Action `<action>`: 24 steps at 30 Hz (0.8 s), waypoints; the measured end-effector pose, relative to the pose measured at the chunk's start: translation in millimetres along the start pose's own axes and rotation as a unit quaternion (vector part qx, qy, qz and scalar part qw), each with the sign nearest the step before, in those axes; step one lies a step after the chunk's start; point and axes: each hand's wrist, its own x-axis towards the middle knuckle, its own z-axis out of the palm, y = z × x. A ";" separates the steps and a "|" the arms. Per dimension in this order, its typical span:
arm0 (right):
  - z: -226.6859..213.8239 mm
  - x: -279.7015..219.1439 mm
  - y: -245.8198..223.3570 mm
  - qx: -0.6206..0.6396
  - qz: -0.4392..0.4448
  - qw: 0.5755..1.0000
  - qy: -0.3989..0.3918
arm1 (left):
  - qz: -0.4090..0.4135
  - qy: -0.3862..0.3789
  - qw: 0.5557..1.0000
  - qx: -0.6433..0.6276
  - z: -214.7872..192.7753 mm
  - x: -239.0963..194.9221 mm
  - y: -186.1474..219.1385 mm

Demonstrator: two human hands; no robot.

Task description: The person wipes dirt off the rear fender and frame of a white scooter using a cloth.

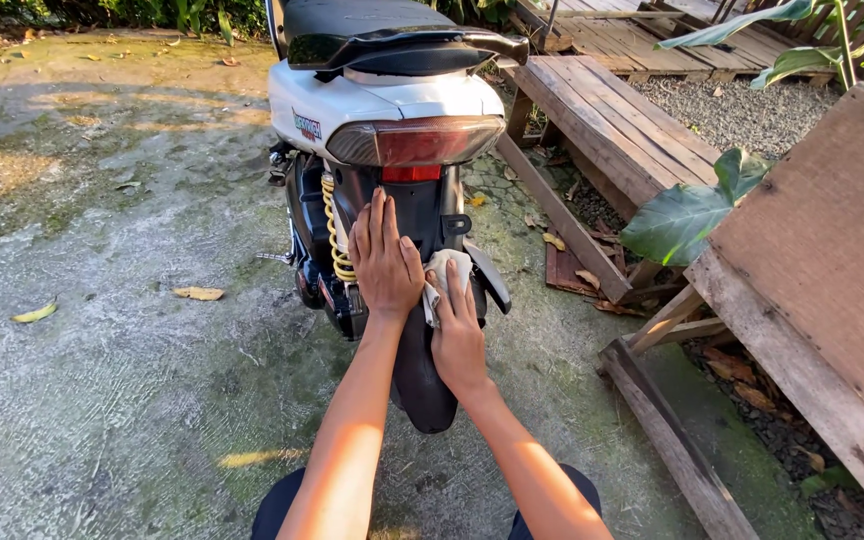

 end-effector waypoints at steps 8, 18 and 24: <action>-9.5 -19.1 -0.6 0.046 0.004 0.999 -0.005 | 0.009 0.023 1.000 0.002 -1.1 2.7 1.5; -50.4 -17.3 4.6 0.062 0.041 0.990 -0.122 | -0.121 0.059 0.989 -0.058 3.4 4.5 0.8; -70.3 63.2 -4.0 0.125 0.012 0.992 -0.004 | -0.160 0.024 0.981 -0.111 -3.2 3.7 5.6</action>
